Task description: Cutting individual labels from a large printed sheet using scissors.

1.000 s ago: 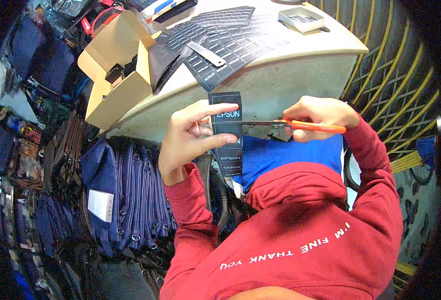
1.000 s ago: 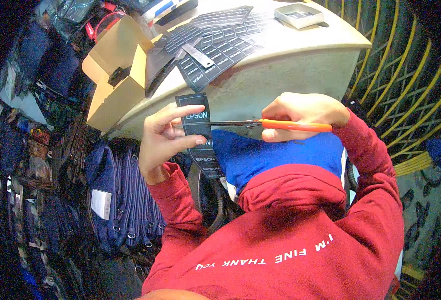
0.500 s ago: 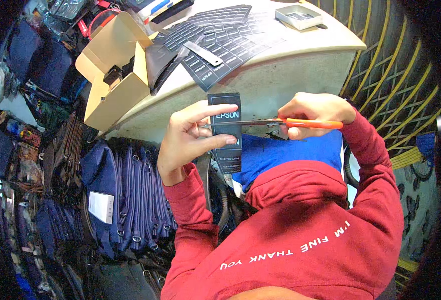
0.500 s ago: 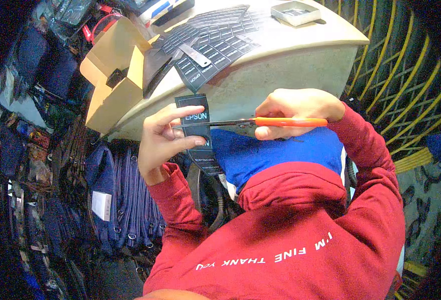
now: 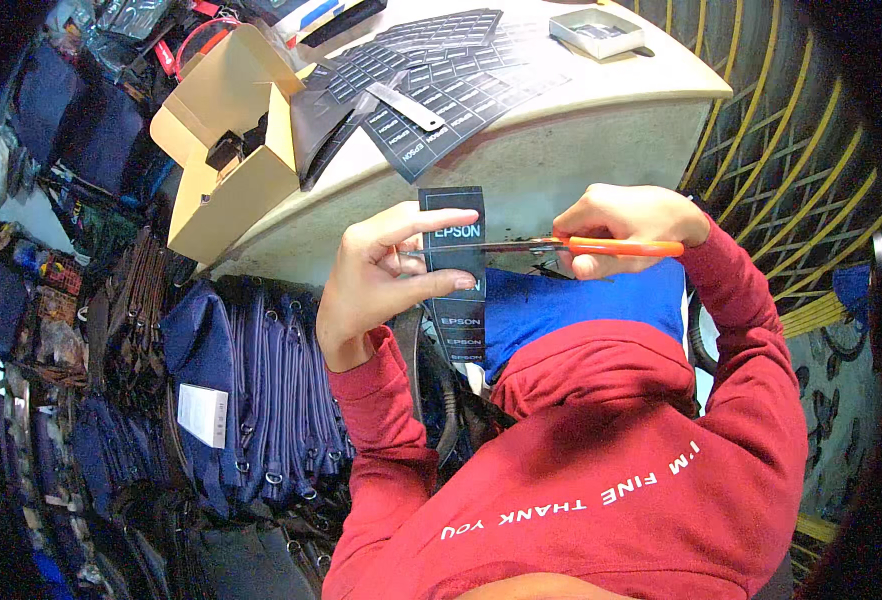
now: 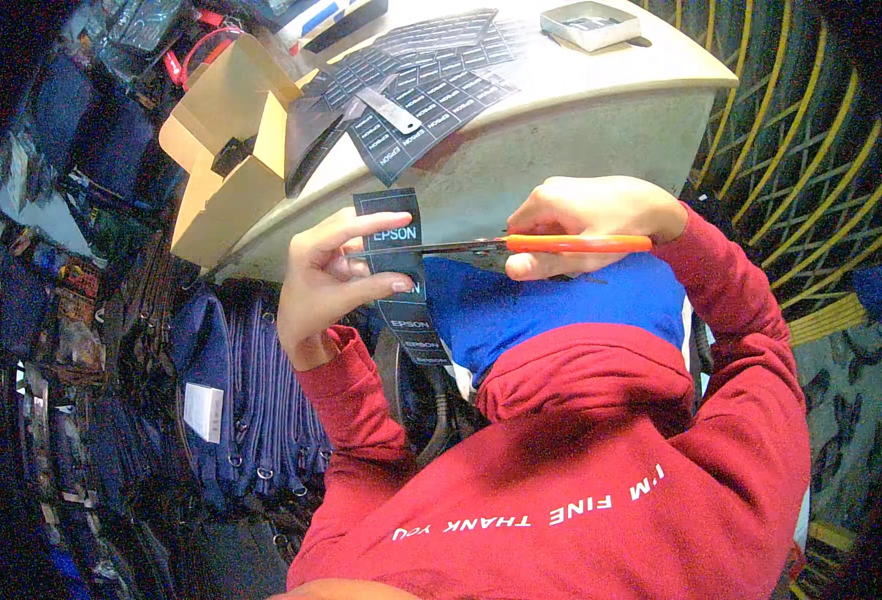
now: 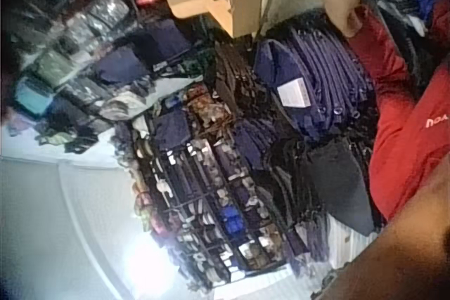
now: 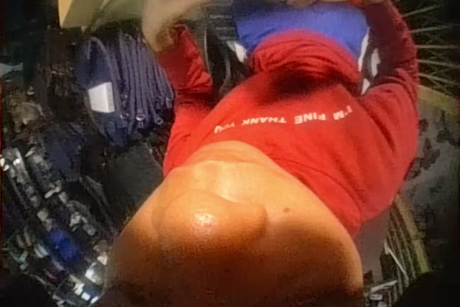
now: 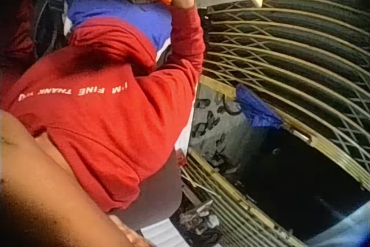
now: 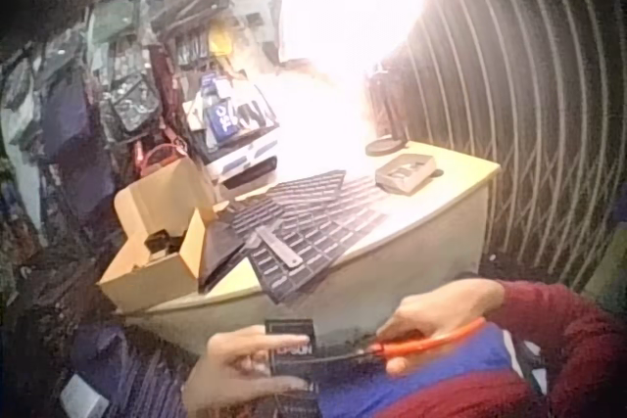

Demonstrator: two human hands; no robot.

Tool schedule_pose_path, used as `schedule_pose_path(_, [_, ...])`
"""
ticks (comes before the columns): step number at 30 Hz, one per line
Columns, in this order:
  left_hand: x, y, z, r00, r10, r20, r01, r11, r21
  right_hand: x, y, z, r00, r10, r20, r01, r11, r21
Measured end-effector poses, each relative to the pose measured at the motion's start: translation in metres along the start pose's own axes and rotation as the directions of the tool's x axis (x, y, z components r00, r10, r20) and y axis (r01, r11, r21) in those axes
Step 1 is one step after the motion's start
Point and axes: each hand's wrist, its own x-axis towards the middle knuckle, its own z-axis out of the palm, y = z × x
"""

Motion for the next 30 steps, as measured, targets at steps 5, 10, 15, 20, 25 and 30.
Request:
schedule_pose_path(5, [0.0,0.005,0.005,0.997,0.069,-0.017,-0.07,0.996,-0.054,-0.002,-0.004,0.0,1.0,-0.022,-0.009,0.022,1.0,0.009])
schedule_pose_path(10, [0.003,0.006,0.004,1.0,0.001,-0.026,-0.003,0.997,-0.079,0.002,0.002,-0.002,0.999,-0.038,-0.018,0.038,0.999,-0.012])
schedule_pose_path(15, [0.0,0.004,0.002,1.0,0.001,-0.022,-0.001,1.0,0.007,0.0,-0.004,0.0,0.999,0.036,-0.015,-0.036,0.999,-0.024])
schedule_pose_path(20, [-0.001,0.009,0.002,1.0,-0.003,-0.021,0.004,0.998,0.068,-0.001,-0.001,0.001,0.999,0.039,-0.018,-0.039,0.999,0.0])
schedule_pose_path(25, [-0.001,0.005,0.004,0.999,0.002,-0.035,-0.003,0.999,-0.044,-0.001,-0.007,0.002,0.996,0.076,-0.042,-0.074,0.996,0.052])
schedule_pose_path(30, [-0.002,0.006,0.001,1.0,-0.006,-0.023,0.006,1.0,-0.004,0.0,-0.006,0.0,0.998,0.057,-0.038,-0.057,0.998,0.008])
